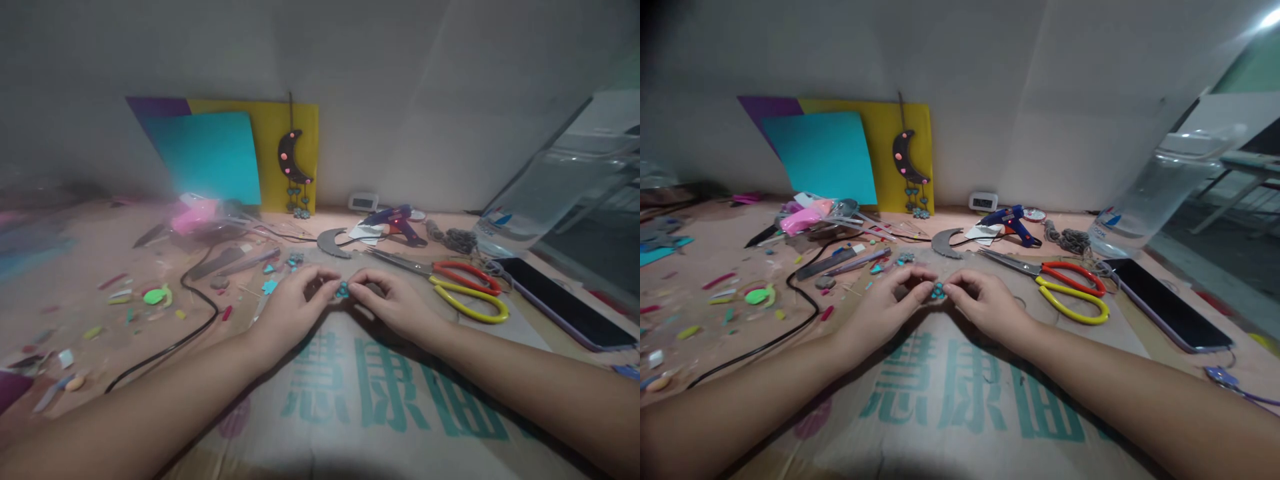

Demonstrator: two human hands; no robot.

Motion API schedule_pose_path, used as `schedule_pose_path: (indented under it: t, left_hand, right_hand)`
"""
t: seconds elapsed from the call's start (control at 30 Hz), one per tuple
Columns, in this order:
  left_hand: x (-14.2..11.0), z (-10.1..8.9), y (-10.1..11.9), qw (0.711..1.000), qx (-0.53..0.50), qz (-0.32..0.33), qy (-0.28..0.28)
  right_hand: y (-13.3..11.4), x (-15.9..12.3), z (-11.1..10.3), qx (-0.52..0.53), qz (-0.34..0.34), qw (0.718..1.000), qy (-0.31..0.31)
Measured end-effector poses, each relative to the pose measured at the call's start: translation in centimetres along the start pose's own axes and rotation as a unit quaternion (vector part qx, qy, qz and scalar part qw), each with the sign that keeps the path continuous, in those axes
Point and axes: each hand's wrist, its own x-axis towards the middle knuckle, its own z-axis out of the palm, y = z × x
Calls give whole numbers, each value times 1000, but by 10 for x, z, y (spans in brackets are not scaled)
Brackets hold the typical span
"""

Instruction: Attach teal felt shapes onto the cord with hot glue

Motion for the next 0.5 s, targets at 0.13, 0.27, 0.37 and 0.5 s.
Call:
schedule_pose_path:
  t: [0.13,0.27,0.37,0.5]
  left_hand:
    - [0,-1,5,998,27,-33,39]
    - [0,1,4,999,23,-15,-30]
    - [0,2,1,1000,25,8,-10]
    - [0,2,1,1000,27,-7,-6]
  right_hand:
    - [-6,-2,-2,-18,9,998,66]
    - [-8,-3,-2,-20,6,996,83]
    - [-8,-4,-1,-19,3,998,64]
    - [-6,-6,1,-7,-1,999,41]
